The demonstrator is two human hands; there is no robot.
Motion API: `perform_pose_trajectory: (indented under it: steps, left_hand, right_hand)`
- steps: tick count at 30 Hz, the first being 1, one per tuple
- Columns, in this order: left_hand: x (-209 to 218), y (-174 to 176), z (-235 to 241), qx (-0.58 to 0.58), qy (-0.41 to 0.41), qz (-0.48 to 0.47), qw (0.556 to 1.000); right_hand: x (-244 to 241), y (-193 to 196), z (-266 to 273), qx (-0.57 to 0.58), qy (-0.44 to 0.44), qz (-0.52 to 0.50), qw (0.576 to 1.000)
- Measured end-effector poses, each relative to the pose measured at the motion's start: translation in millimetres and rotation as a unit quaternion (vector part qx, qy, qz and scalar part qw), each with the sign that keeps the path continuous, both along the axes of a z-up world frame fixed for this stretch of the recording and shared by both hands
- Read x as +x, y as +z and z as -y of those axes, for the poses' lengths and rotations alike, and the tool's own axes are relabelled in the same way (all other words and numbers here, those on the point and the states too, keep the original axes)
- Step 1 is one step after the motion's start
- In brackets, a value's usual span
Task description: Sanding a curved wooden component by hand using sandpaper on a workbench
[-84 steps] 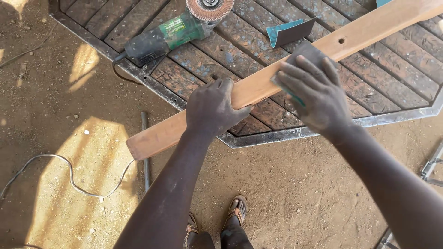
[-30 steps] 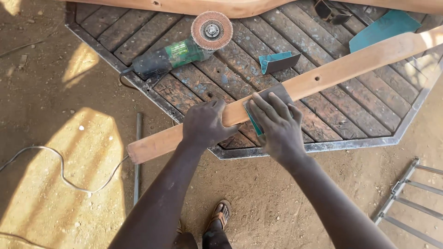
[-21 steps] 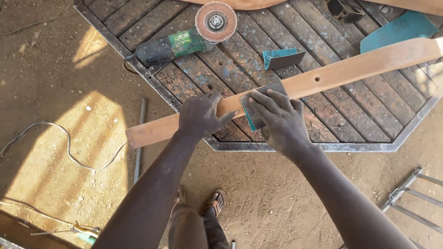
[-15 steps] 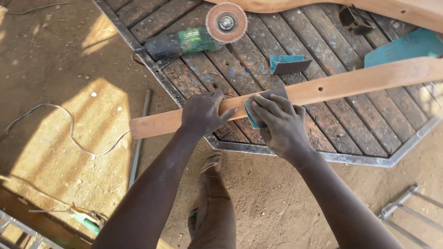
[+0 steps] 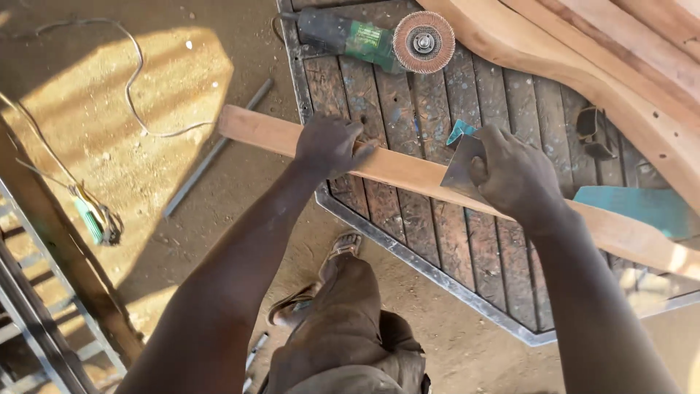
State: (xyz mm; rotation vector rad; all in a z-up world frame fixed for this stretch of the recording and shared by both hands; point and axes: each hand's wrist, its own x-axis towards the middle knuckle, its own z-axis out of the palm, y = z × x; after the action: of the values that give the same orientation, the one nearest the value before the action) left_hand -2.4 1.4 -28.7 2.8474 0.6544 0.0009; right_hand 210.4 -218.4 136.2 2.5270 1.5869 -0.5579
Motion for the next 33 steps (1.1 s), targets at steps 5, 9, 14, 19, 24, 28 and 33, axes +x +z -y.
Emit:
perform_pose_trajectory:
  steps: [5, 9, 14, 19, 24, 28, 33]
  left_hand:
    - [21.0, -31.0, 32.7, 0.086, 0.186, 0.105, 0.973]
    - [36.8, -0.6, 66.7, 0.103, 0.380, 0.163, 0.905]
    - [68.7, -14.8, 103.6, 0.017, 0.654, 0.232, 0.720]
    - [117.1, 13.4, 165.4, -0.228, 0.728, 0.512, 0.396]
    - [149.0, 100.3, 234.2, -0.547, 0.566, 0.612, 0.080]
    - [175.1, -6.1, 246.5, -0.598, 0.472, 0.645, 0.064]
    - [164.4, -50.7, 191.8, -0.499, 0.495, 0.710, 0.050]
  right_hand:
    - [34.7, -93.5, 38.6, 0.099, 0.047, 0.005, 0.994]
    - [18.1, -83.0, 39.4, 0.204, 0.085, 0.073, 0.973]
    - [15.0, -59.3, 43.7, 0.197, 0.078, -0.040, 0.976]
    - [40.2, -48.6, 51.7, 0.182, 0.081, -0.222, 0.954]
    - [60.7, -34.8, 72.5, 0.097, 0.090, -0.177, 0.975]
    - [89.8, -33.7, 99.2, 0.060, 0.110, -0.147, 0.981]
    - [113.6, -31.0, 124.3, 0.046, 0.045, -0.113, 0.992]
